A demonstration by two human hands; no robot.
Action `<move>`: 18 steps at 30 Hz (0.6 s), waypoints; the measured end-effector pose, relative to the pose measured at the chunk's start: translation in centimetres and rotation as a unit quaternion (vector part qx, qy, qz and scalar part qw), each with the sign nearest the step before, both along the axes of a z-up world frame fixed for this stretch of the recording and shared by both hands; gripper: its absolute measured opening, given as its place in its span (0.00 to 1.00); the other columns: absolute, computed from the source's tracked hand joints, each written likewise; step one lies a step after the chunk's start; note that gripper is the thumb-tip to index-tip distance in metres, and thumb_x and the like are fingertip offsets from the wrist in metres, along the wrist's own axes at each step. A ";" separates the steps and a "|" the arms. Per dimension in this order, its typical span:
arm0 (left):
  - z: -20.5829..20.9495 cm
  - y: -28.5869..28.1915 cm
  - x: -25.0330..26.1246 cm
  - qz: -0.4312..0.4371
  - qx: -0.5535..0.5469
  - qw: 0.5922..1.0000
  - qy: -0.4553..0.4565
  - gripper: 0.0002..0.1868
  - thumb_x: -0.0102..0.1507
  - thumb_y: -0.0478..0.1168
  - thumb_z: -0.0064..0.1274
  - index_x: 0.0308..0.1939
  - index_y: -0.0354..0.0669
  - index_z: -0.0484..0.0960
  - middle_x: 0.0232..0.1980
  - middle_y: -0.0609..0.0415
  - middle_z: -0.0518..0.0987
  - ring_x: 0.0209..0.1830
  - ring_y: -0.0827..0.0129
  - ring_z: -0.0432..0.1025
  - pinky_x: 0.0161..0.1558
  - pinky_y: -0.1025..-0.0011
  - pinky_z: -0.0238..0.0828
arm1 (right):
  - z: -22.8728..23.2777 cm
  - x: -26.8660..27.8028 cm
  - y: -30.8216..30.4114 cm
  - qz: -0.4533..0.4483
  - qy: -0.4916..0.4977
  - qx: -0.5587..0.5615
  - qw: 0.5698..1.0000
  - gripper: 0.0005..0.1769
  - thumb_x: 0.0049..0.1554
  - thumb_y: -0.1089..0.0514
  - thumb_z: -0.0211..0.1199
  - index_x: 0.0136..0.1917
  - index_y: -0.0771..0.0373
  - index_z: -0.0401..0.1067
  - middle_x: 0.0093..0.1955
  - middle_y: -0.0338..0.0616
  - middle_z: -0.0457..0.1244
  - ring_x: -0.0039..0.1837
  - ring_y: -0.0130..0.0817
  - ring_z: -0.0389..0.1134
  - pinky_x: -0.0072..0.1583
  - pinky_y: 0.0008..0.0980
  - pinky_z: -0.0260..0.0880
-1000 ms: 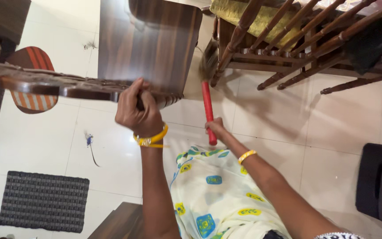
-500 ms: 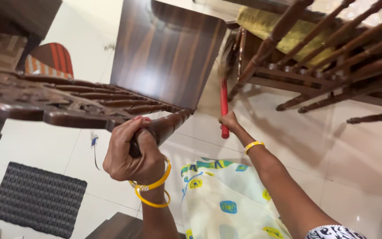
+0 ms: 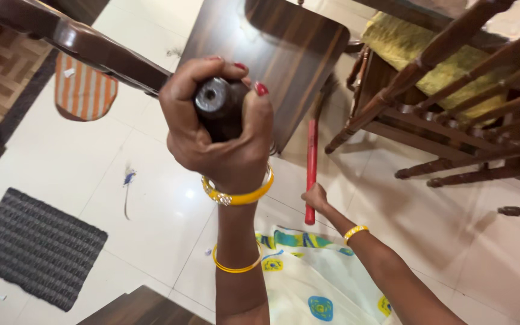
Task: The person sweeps the tiled floor using a broom, moving wooden chairs to reach under the table and using a flat hand-held tool to collect debris.
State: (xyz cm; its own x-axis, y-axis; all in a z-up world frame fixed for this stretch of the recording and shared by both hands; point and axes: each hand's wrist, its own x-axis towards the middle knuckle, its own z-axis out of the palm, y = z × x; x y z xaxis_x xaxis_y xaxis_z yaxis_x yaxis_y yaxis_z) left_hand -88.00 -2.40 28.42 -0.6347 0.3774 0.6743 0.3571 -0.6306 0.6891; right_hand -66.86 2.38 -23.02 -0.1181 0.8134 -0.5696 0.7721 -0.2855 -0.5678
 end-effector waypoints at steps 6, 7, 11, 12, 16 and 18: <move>0.7 2.0 0.1 0.023 -0.005 0.999 0.023 0.23 0.65 0.23 0.63 0.59 0.42 0.72 0.51 0.56 0.77 0.45 0.79 0.76 0.49 0.82 0.79 | 1.5 4.2 -3.9 0.002 0.016 -0.028 0.999 0.20 0.44 0.64 0.67 0.49 0.71 0.67 0.36 0.54 0.67 0.34 0.41 0.71 0.37 0.40 0.74; 0.6 2.5 0.1 0.031 -0.002 0.999 0.030 0.23 0.65 0.24 0.63 0.59 0.43 0.72 0.51 0.57 0.77 0.45 0.79 0.76 0.51 0.82 0.79 | 1.4 4.5 -4.5 0.010 0.015 -0.033 0.999 0.19 0.44 0.64 0.67 0.49 0.70 0.67 0.36 0.53 0.67 0.33 0.41 0.71 0.37 0.41 0.73; 0.6 3.7 0.2 0.078 -0.002 0.994 0.079 0.22 0.66 0.25 0.64 0.58 0.44 0.72 0.52 0.59 0.77 0.47 0.76 0.77 0.56 0.80 0.76 | 0.5 4.1 -4.2 0.017 0.060 -0.029 0.998 0.16 0.45 0.65 0.65 0.47 0.71 0.68 0.33 0.50 0.65 0.31 0.40 0.69 0.36 0.41 0.72; 0.7 4.1 0.1 0.078 -0.002 0.994 0.081 0.22 0.66 0.26 0.65 0.58 0.45 0.72 0.52 0.60 0.78 0.48 0.77 0.78 0.56 0.81 0.77 | 0.4 3.6 -2.4 0.014 0.083 -0.015 0.996 0.15 0.45 0.66 0.65 0.47 0.72 0.69 0.33 0.50 0.65 0.30 0.40 0.69 0.36 0.40 0.72; 0.6 4.0 0.3 0.066 -0.010 0.995 0.067 0.22 0.68 0.29 0.66 0.60 0.46 0.73 0.55 0.60 0.78 0.50 0.77 0.78 0.57 0.82 0.78 | -1.1 -1.1 4.5 -0.079 0.086 0.003 0.993 0.15 0.48 0.66 0.66 0.50 0.72 0.71 0.33 0.52 0.66 0.30 0.41 0.69 0.34 0.42 0.71; 0.2 3.1 0.2 0.066 -0.016 0.995 0.067 0.23 0.68 0.30 0.67 0.61 0.47 0.72 0.55 0.60 0.79 0.49 0.77 0.77 0.57 0.82 0.76 | -1.6 -3.3 8.5 -0.048 0.038 0.030 0.998 0.20 0.48 0.62 0.71 0.53 0.71 0.71 0.38 0.53 0.69 0.35 0.41 0.71 0.37 0.40 0.73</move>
State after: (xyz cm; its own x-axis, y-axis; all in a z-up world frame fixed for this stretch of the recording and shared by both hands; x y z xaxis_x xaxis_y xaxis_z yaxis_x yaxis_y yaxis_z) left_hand -87.82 0.70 28.64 -0.5854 0.3199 0.7450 0.5257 -0.5498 0.6492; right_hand -70.18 10.89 -24.61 -0.0791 0.8554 -0.5118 0.6976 -0.3193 -0.6414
